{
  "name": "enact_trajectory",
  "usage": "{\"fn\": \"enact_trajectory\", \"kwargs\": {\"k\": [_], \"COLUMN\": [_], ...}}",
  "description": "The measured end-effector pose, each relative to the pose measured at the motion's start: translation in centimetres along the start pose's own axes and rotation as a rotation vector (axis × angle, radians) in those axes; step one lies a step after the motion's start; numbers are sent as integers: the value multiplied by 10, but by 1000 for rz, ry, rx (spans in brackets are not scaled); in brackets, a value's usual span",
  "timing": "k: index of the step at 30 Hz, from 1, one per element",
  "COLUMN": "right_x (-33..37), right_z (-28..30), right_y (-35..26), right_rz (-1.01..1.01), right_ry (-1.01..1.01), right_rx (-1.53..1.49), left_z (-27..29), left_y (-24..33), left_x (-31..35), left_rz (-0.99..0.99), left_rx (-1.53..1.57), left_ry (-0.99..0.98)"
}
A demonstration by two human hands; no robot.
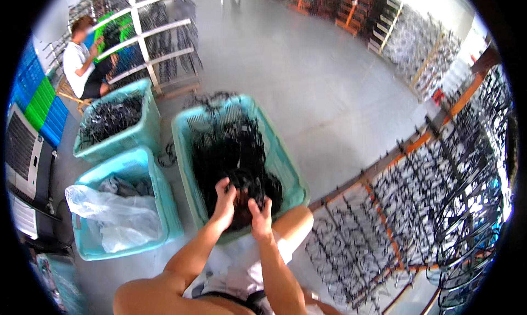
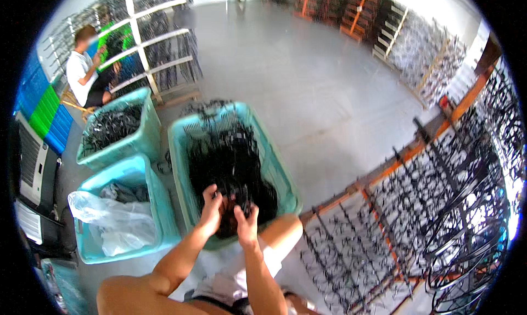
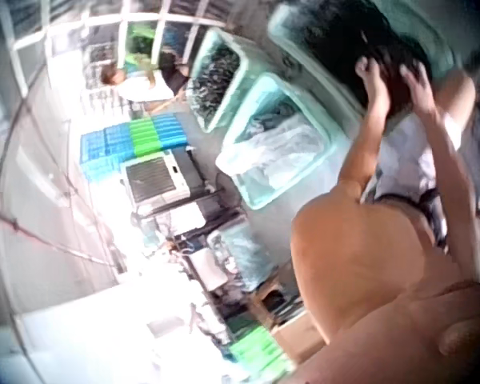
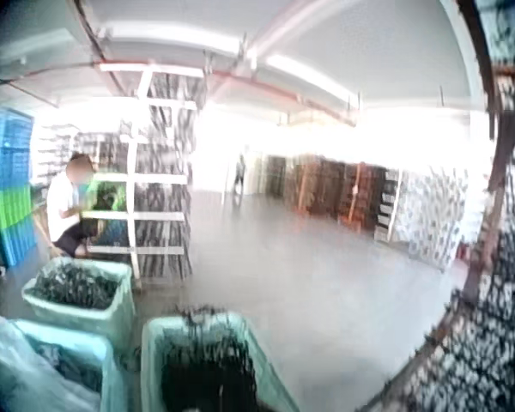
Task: The person sits on the floor and repeatedly picks up black wire pieces from a basket, then threads and twists them onto a metal rack frame. The person continues this repetitive assembly process, handling one wire at a time and securing it to the rack.
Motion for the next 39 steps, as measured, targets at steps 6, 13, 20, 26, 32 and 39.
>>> {"fn": "enact_trajectory", "kwargs": {"k": [6, 13, 20, 26, 32, 39], "right_x": [0, -8, -12, -3, 11, 52], "right_z": [15, 28, 38, 24, 24, 40], "right_y": [-17, -31, -26, -42, -81, -154], "right_rz": [62, 77, -17, -16, -81, 122], "right_ry": [173, 206, 190, -29, -167, 56], "right_rx": [-211, -87, -104, -115, 18, 913], "left_z": [-8, 22, -2, -38, -102, -132], "left_y": [-4, -1, 19, -25, -17, -12], "left_x": [10, -26, 3, -2, 27, 46], "left_rz": [17, -13, -594, 483, 508, 357], "left_rx": [329, -378, -1727, -325, 501, 259], "left_ry": [48, 170, 230, -495, -723, -803]}}
Point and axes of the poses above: each hand's wrist, its own x-axis away from the middle knuckle, its own z-axis out of the back of the hand, y = z × x, the point moved 6 cm from there along -x, towards the middle knuckle, and after that the axes turned 5 degrees about -x, right-handed, at the moved point
